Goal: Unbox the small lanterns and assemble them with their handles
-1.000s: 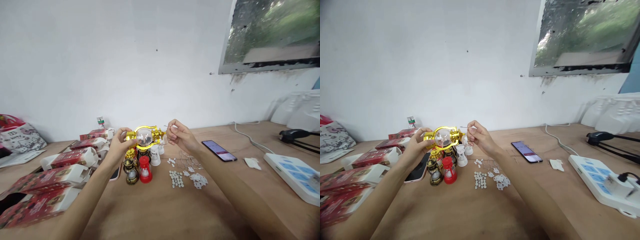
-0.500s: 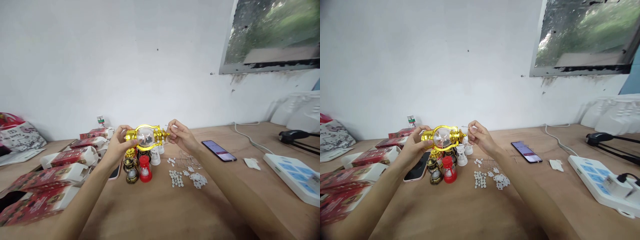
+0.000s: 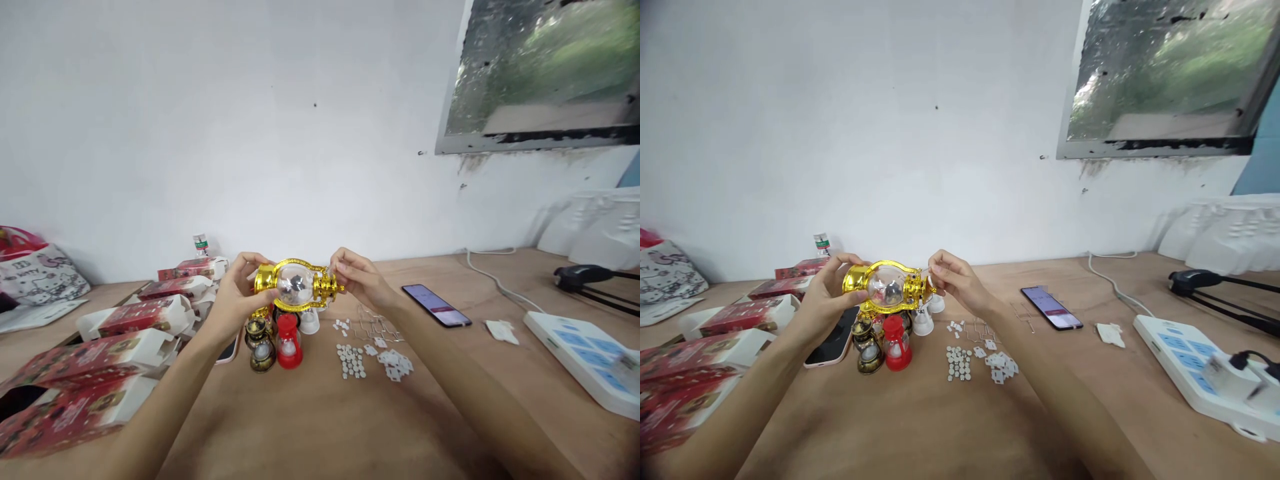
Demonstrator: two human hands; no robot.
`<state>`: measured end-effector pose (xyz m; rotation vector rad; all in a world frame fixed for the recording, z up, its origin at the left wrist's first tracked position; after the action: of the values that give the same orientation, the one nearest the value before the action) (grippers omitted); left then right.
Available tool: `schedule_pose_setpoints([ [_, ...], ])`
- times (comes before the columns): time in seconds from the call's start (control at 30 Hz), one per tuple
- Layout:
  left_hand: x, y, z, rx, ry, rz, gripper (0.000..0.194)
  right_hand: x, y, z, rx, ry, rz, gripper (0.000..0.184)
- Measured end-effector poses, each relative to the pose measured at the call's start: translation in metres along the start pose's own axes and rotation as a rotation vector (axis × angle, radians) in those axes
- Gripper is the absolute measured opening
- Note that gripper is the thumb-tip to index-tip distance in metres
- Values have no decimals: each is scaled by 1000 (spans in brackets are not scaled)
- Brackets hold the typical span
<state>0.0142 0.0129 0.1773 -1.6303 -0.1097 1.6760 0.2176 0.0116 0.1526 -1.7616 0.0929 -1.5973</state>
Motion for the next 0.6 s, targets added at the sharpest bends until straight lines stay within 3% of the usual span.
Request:
schedule_pose_setpoints([
  [0.3, -2, 0, 1, -13, -22, -47, 34, -4, 0, 0, 53, -7, -18, 26],
  [0.6, -4, 0, -2, 9, -32, -111, 38, -4, -3, 4, 6, 43, 24, 32],
])
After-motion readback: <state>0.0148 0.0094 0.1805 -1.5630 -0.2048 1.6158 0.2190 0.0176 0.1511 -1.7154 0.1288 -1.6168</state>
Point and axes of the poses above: each hand's wrist, its own y-axis away from the middle knuckle, its own z-axis out of the back of the hand, x = y × z, the point moved 4 cm from there along -y, towards the middle knuckle, and after that the axes turned 10 degrees about x, right-handed, at the moved point
